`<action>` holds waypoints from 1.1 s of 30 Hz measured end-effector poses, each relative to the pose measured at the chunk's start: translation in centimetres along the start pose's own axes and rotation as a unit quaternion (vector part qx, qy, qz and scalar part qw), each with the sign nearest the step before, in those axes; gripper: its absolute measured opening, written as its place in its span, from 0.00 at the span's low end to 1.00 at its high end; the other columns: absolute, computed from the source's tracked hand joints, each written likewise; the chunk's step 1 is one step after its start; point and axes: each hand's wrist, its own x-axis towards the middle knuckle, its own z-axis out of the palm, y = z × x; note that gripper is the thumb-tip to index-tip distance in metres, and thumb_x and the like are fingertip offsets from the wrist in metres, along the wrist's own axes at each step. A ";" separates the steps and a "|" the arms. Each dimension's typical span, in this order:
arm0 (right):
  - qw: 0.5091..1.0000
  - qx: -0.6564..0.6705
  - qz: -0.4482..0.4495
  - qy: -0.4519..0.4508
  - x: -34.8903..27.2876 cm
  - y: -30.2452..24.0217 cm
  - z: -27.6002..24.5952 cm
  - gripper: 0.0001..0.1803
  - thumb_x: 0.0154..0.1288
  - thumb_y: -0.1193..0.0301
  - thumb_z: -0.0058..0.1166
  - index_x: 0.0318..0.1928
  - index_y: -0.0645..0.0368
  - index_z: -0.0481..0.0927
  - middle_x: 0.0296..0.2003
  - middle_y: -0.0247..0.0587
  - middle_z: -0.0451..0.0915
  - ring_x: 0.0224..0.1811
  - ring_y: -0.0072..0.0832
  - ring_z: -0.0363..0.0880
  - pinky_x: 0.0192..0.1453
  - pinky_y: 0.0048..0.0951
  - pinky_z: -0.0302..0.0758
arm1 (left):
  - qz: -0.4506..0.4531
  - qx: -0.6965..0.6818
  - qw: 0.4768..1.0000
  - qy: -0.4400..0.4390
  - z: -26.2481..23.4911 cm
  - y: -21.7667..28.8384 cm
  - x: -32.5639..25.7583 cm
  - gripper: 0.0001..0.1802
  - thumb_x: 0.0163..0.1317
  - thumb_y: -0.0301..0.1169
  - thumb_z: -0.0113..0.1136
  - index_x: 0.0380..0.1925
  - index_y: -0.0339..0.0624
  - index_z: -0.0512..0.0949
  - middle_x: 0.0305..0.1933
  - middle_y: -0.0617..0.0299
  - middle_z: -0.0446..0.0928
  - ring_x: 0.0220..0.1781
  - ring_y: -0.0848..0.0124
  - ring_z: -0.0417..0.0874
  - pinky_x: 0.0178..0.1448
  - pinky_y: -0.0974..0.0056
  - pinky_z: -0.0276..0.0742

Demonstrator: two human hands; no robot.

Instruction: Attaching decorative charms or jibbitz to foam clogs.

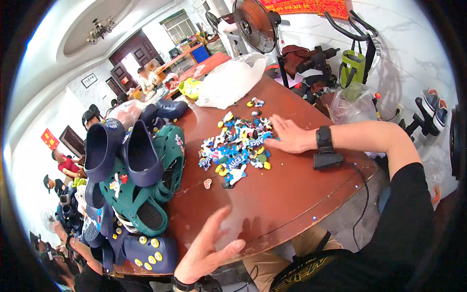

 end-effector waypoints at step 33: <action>0.901 0.187 -0.258 -0.294 21.5 1.4 0.8 0.31 0.81 0.51 0.30 0.66 0.63 0.67 0.64 0.41 0.69 0.70 0.30 0.63 0.76 0.31 0.55 | -0.076 0.384 0.901 0.186 -3.8 -7.6 10.9 0.80 0.35 0.65 0.77 0.70 0.20 0.38 0.71 0.24 0.49 0.76 0.32 0.48 0.76 0.36 0.42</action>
